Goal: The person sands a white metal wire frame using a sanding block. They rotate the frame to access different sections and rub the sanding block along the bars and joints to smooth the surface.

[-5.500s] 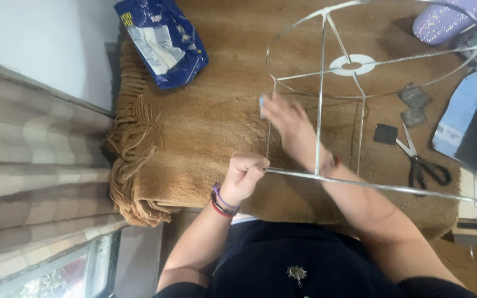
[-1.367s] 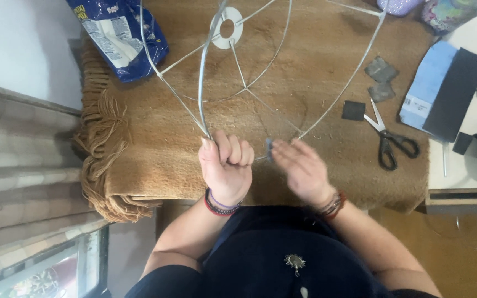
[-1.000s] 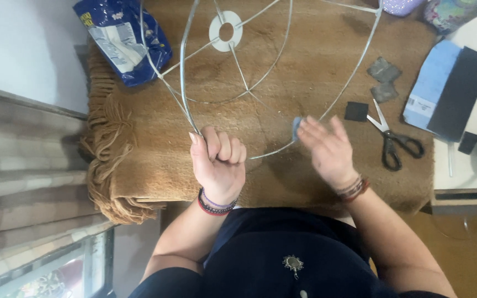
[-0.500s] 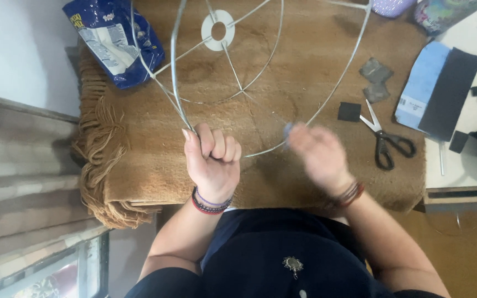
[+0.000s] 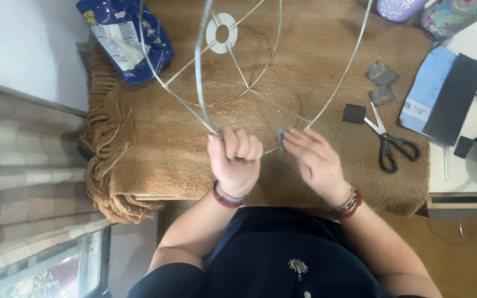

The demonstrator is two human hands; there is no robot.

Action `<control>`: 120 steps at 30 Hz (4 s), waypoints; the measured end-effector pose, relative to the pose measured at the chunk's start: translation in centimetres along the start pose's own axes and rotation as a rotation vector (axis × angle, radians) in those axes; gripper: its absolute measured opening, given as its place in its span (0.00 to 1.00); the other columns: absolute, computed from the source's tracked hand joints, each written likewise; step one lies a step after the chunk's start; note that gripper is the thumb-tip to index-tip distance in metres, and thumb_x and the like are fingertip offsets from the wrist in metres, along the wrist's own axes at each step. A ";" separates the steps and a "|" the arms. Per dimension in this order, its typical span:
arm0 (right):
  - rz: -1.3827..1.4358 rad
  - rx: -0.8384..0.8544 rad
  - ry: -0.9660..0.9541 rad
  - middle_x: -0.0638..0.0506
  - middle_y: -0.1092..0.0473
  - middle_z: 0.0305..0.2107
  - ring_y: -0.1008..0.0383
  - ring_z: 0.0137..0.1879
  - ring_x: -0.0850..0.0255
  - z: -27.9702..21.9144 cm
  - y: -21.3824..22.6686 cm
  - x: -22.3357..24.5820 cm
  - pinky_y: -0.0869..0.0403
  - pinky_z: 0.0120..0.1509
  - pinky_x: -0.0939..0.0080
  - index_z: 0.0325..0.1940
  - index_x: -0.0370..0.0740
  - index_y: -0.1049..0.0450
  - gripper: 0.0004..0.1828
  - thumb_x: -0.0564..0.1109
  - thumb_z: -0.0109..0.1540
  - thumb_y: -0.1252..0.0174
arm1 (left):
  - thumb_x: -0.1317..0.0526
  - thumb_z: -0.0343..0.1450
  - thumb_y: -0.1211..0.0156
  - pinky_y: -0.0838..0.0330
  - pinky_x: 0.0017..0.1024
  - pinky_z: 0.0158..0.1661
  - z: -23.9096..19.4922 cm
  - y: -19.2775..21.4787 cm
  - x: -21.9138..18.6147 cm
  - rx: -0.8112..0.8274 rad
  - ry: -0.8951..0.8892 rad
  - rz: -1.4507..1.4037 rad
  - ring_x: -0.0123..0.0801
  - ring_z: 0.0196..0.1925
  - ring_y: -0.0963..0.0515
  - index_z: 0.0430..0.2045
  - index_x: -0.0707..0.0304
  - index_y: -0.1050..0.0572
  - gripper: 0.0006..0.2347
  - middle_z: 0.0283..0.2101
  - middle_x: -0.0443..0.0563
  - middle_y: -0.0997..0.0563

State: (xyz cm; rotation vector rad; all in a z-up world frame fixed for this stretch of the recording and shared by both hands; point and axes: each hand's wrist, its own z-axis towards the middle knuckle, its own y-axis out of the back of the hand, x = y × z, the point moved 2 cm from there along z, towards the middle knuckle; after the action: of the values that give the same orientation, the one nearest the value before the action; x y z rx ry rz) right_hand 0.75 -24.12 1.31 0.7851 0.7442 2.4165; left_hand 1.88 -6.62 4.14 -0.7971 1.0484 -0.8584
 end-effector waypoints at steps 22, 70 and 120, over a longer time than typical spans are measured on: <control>0.012 -0.094 0.055 0.45 0.21 0.39 0.20 0.42 0.51 -0.9 -1.9 -0.9 0.23 0.55 0.48 0.43 0.35 0.19 0.07 0.33 0.67 0.42 | 0.59 0.81 0.63 0.43 0.17 0.19 4.8 -6.2 -3.9 0.382 -0.269 0.909 0.24 0.12 0.41 0.16 0.59 0.30 0.20 0.11 0.41 0.36; 0.108 -0.106 0.089 0.38 0.21 0.47 0.18 0.50 0.46 -0.5 -4.4 1.6 0.23 0.60 0.44 0.50 0.32 0.20 0.18 0.41 0.71 0.55 | 0.47 0.77 0.53 0.41 0.32 0.42 1.4 1.1 1.3 0.078 -0.461 0.580 0.40 0.37 0.42 0.03 0.53 0.42 0.27 0.22 0.47 0.40; -0.102 0.090 -0.282 0.43 0.20 0.42 0.19 0.53 0.47 -1.0 -2.4 -5.0 0.24 0.63 0.47 0.44 0.34 0.18 0.06 0.33 0.63 0.35 | 0.62 0.76 0.50 0.46 0.22 0.25 -2.9 4.4 1.5 -0.119 0.018 0.453 0.27 0.14 0.42 0.03 0.56 0.40 0.24 0.07 0.42 0.44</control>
State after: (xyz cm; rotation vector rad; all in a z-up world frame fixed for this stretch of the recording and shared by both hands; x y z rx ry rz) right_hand 4.36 -25.71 -2.76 1.0694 0.7633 2.1354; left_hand 0.43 -6.44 -1.17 -0.6145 1.2435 -0.4208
